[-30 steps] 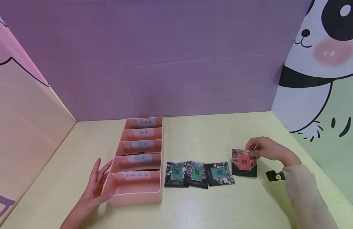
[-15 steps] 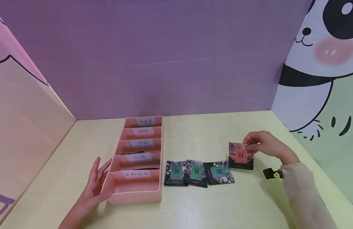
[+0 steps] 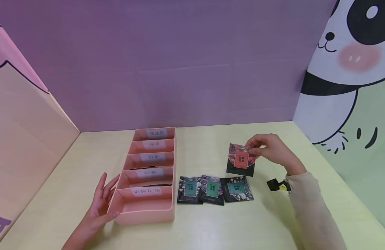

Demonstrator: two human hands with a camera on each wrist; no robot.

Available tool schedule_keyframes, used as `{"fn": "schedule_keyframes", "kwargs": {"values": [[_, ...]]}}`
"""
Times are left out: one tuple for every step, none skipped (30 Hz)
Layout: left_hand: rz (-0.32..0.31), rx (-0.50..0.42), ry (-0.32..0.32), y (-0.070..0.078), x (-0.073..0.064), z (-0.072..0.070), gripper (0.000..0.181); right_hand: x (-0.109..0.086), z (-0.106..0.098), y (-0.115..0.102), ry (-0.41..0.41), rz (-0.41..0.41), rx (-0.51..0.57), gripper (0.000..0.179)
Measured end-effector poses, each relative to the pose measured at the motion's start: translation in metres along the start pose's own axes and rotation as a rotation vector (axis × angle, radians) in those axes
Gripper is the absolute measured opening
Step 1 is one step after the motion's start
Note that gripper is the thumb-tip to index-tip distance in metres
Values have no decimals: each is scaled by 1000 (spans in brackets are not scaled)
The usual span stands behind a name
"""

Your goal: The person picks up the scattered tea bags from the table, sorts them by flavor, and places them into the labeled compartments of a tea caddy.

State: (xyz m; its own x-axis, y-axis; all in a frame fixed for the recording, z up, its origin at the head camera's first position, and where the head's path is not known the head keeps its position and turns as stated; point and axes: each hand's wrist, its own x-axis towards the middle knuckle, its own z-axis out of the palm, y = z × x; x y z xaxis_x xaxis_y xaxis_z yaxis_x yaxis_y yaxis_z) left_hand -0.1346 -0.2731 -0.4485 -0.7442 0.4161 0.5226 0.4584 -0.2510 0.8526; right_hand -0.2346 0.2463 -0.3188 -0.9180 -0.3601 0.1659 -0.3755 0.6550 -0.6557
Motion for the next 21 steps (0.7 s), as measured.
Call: {"fn": "schedule_keyframes", "kwargs": {"values": [[2, -3, 0, -1, 0, 0, 104, 2, 2, -5, 5, -6, 4, 13], [7, -5, 0, -1, 0, 0, 105, 4, 5, -9, 11, -12, 7, 13], [16, -8, -3, -2, 1, -1, 105, 6, 7, -15, 18, -17, 10, 12], [20, -10, -4, -3, 1, -1, 105, 8, 10, -20, 23, -23, 18, 12], [23, -13, -6, -3, 0, -1, 105, 10, 13, -25, 28, -28, 22, 11], [32, -15, -9, -4, 1, -2, 105, 13, 16, -30, 32, -38, 27, 11], [40, -16, -15, -4, 1, -2, 105, 15, 20, -35, 35, -44, 35, 11], [48, -18, -18, -5, 1, -3, 105, 18, 24, -40, 34, -53, 43, 10], [52, -20, -19, -5, 1, -3, 105, 21, 28, -46, 32, -65, 53, 10], [48, -23, -18, -5, 0, -3, 106, 24, 32, -51, 28, -78, 67, 10], [50, -25, -19, -5, 0, -4, 106, 26, 36, -56, 26, -91, 78, 10], [62, -25, -23, -5, 1, -4, 105, 29, 41, -61, 24, -102, 93, 11], [65, -27, -25, -5, 1, -4, 105, 31, 45, -66, 25, -114, 112, 11], [58, -29, -19, -5, 0, -4, 105, 33, 50, -71, 28, -129, 130, 11], [63, -32, -20, -6, 0, -4, 105, 34, 54, -75, 32, -141, 149, 11], [67, -39, -25, -6, 0, -4, 104, 36, 59, -80, 39, -155, 168, 11], [60, -43, -24, -7, -1, -3, 103, 36, 63, -84, 48, -170, 179, 11], [57, -49, -26, -7, -1, -4, 103, 38, 67, -88, 59, -194, 192, 12], [49, -53, -27, -6, -1, -4, 103, 40, 72, -92, 68, -220, 209, 12], [40, -54, -24, -6, -1, -4, 103, 42, 77, -97, 73, -247, 227, 13], [43, -55, -31, -7, -1, -5, 103, 44, 82, -101, 76, -271, 247, 14]]}}
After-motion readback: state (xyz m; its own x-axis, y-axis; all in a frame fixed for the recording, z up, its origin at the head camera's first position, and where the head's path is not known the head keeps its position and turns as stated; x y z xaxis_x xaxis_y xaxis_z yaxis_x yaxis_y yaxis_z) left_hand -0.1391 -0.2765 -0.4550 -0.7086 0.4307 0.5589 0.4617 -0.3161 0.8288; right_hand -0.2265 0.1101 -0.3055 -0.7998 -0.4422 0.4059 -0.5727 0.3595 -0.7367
